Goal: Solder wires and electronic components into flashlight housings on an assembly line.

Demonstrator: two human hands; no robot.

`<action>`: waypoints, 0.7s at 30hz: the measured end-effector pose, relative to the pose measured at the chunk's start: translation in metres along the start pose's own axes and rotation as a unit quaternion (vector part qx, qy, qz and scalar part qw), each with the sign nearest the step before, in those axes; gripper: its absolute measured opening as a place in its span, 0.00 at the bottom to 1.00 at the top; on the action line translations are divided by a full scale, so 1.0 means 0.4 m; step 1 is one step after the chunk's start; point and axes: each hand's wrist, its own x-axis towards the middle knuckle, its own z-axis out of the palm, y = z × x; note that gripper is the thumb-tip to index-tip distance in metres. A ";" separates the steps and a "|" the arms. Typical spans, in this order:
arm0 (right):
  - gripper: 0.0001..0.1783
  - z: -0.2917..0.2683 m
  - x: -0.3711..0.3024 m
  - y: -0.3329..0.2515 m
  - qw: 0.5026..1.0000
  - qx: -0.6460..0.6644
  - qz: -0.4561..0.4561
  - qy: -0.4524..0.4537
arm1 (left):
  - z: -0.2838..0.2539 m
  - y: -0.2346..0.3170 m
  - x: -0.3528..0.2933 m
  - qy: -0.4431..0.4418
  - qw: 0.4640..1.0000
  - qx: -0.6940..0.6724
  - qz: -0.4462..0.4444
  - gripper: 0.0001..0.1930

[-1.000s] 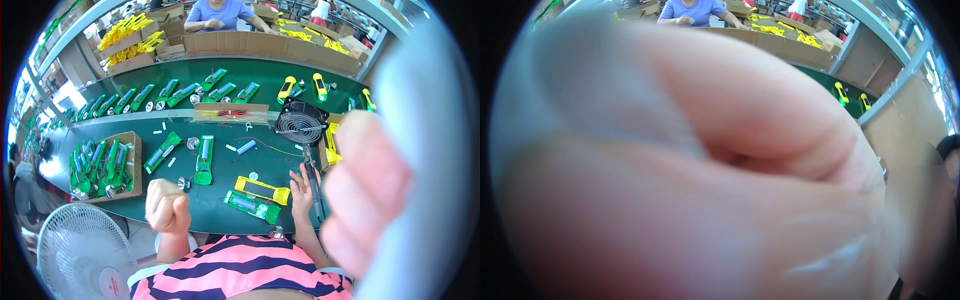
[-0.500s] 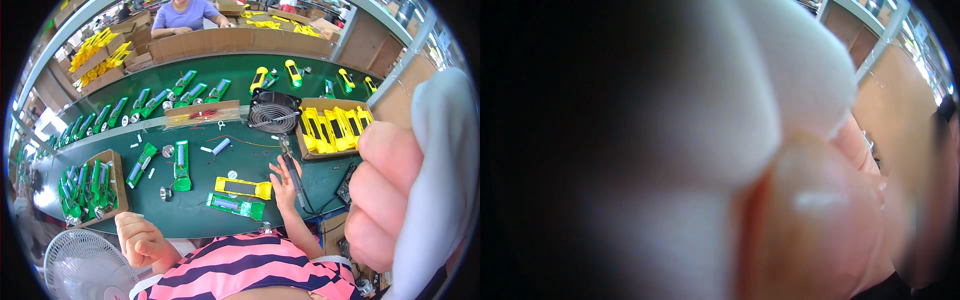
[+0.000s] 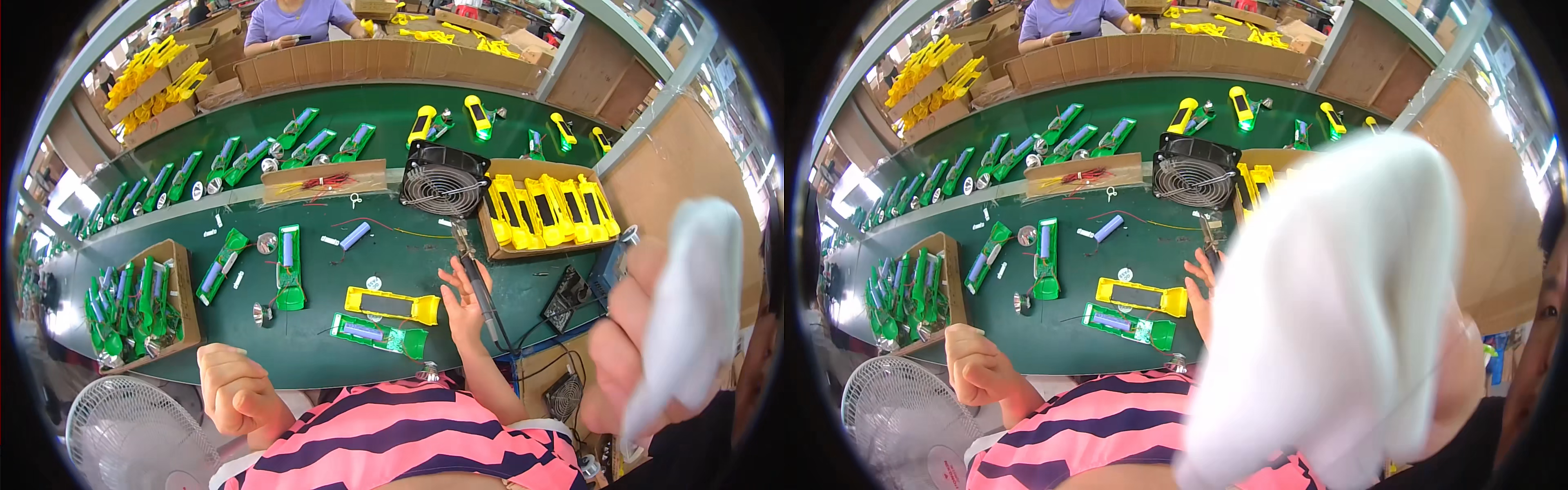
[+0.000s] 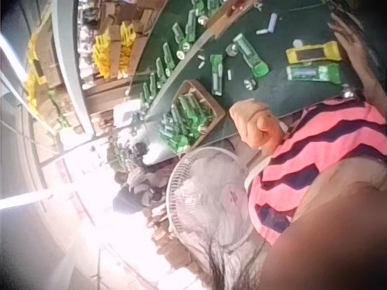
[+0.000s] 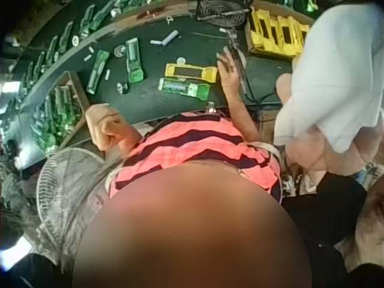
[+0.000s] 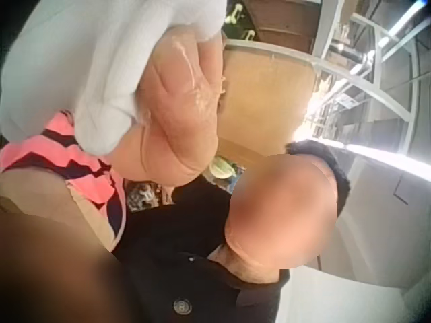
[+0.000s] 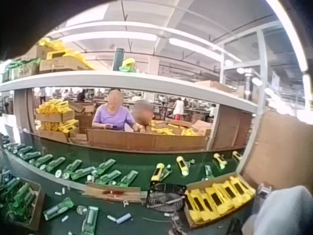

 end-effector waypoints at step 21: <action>0.33 0.005 -0.025 0.016 1.000 -0.001 -0.002 -0.004 | -0.015 -0.026 0.005 -0.057 0.998 -0.018 -0.026 0.17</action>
